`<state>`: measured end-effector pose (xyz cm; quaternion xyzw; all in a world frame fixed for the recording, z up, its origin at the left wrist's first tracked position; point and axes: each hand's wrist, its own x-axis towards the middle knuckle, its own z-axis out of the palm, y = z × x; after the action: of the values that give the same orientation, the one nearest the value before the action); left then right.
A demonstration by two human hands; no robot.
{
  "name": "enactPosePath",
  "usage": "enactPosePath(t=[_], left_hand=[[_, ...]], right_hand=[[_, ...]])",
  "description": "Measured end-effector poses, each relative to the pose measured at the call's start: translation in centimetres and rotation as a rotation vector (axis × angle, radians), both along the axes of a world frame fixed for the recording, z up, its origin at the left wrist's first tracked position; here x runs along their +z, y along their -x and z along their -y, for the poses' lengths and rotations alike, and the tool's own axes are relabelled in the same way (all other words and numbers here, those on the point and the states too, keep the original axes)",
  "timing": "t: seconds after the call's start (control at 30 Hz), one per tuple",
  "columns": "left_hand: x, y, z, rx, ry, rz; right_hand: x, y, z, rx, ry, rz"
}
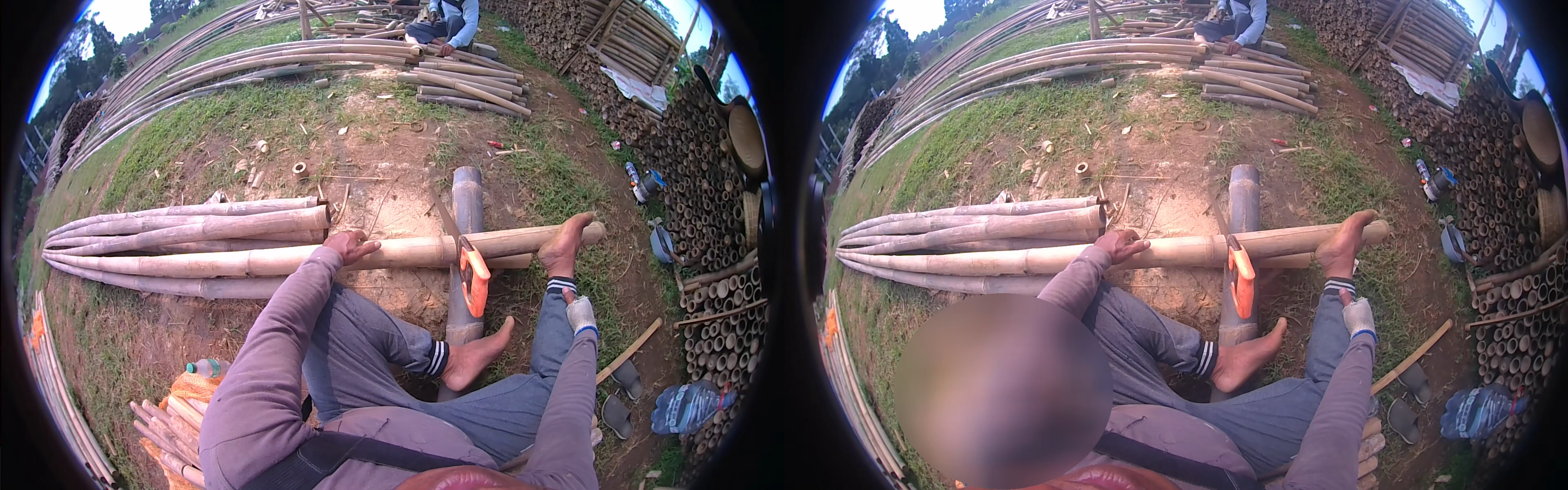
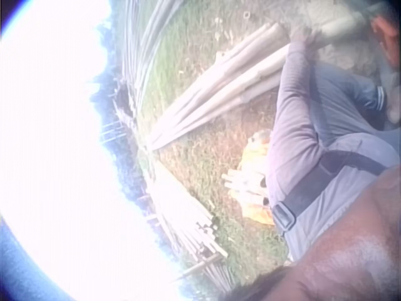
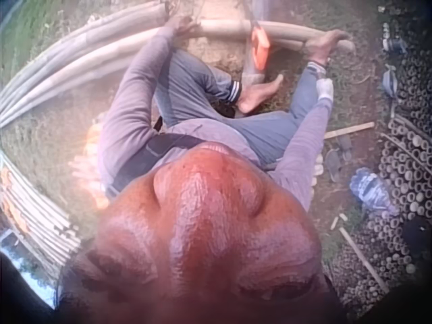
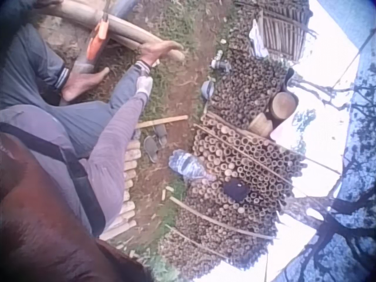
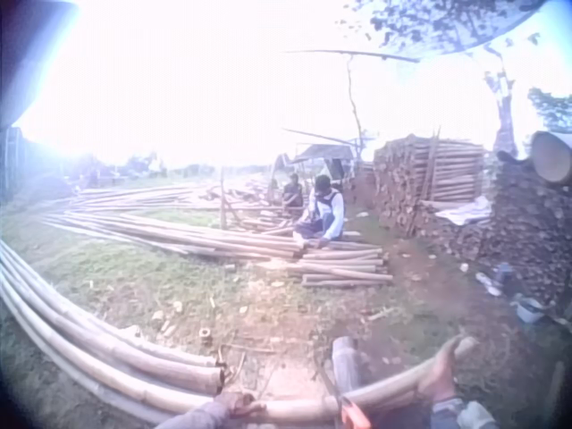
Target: The person sits on the ground and uses a hand saw to cut a long bamboo pole resting on a support log. The person holds the bamboo with one hand and saws with the other, producing sawdust as the cut progresses.
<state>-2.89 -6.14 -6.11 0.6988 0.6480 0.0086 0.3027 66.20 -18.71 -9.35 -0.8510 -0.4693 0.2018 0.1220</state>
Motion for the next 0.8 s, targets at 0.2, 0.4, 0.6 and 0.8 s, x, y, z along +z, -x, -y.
enactPosePath(t=[0.2,0.4,0.6,0.8], left_hand=[[0.2,0.0,0.4,0.004,-0.014,-0.001],[0.4,-0.2,0.3,0.001,-0.007,0.002],[0.1,0.1,0.3,-0.001,-0.013,0.007],[0.0,0.2,0.4,0.005,-0.025,0.013]], right_hand=[[0.5,0.9,0.1,-0.005,-0.007,0.024],[1.2,1.2,0.3,-0.006,-0.006,0.030],[1.3,1.6,0.4,-0.015,-0.017,0.042],[1.5,1.7,0.2,0.004,-0.005,0.050]])
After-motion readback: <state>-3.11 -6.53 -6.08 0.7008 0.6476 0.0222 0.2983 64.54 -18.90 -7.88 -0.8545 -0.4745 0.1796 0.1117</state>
